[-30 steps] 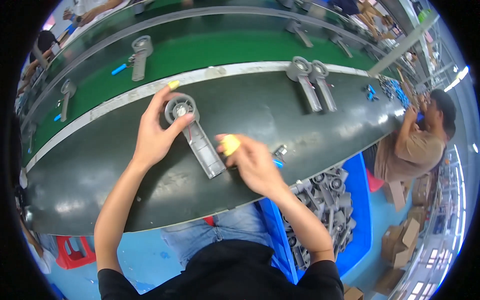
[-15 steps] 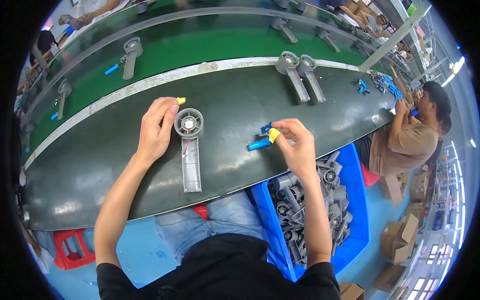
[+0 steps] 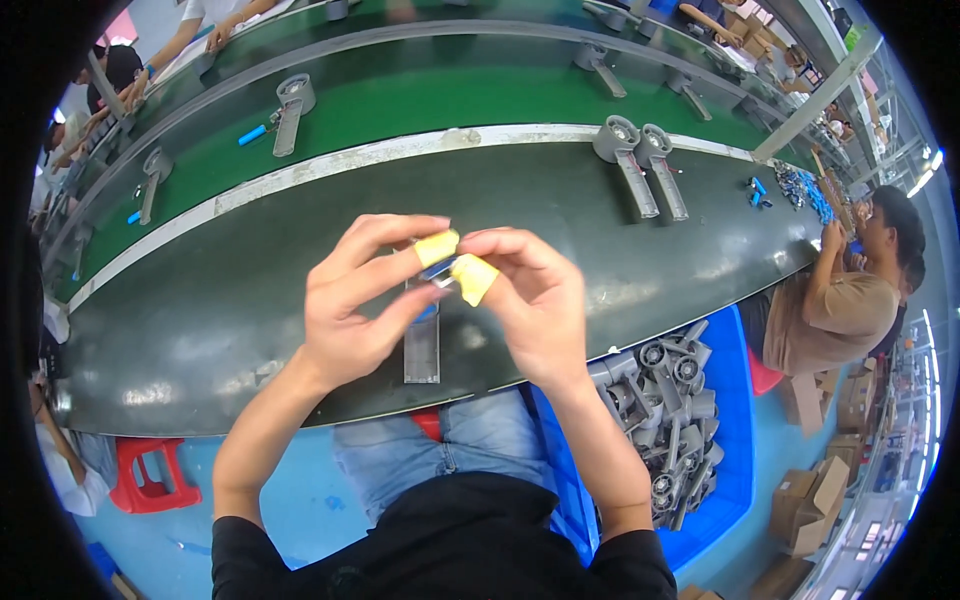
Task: The person assembles small yellow and blue electronic components by hand at a manual assembly station.
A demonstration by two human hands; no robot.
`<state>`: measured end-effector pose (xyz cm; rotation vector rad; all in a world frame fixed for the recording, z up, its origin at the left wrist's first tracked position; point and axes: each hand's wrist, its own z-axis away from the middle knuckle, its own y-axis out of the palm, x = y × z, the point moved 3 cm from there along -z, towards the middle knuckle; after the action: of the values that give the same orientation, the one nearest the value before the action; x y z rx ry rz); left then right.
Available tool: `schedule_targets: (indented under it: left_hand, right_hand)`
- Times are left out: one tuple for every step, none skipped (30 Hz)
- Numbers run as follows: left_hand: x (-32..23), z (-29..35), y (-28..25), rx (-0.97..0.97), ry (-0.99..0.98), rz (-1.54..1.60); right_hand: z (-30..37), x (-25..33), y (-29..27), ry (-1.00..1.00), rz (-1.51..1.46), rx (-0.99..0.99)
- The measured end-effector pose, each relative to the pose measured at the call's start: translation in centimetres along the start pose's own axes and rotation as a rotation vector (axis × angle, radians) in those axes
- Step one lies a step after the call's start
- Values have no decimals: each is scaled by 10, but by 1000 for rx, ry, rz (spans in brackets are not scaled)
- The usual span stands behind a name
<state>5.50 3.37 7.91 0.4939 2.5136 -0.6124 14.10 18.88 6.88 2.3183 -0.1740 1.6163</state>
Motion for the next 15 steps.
schedule_targets:
  left_hand:
    - [0,5,-4,6,-11,0]
    - [-1,11,-10,-10,-117,50]
    - [1,16,-15,-28,-224,100]
    - [10,26,-18,-93,-277,163]
    - [11,29,-17,-143,-403,355]
    - [12,33,-20,-115,-516,455]
    - [13,38,-22,-87,-629,555]
    - [14,39,-23,-88,-636,554]
    - [17,41,-23,-33,-662,456]
    - [18,42,-22,22,-687,359]
    - [19,44,-22,22,-690,358]
    - [18,44,-21,111,-535,107]
    - [16,44,-19,198,-372,-140]
    - [16,45,-16,199,-375,-141]
    - [14,44,-13,204,-293,-218]
  right_hand:
    - [1,-7,4,131,-131,52]
    - [0,-9,7,109,-112,100]
    - [2,-10,6,115,-120,100]
    - [5,-12,1,137,-5,91]
    - [7,-13,-4,160,109,88]
    - [11,-20,-9,183,161,70]
    - [14,-26,-13,190,154,77]
    - [18,-32,-17,201,246,74]
    - [22,-37,-19,211,338,72]
    - [25,-41,-19,237,323,48]
    - [25,-42,-17,240,321,49]
    - [24,-40,-15,180,419,63]
    - [24,-39,-13,119,517,77]
    - [23,-41,-9,84,515,56]
    - [23,-43,-6,86,514,56]
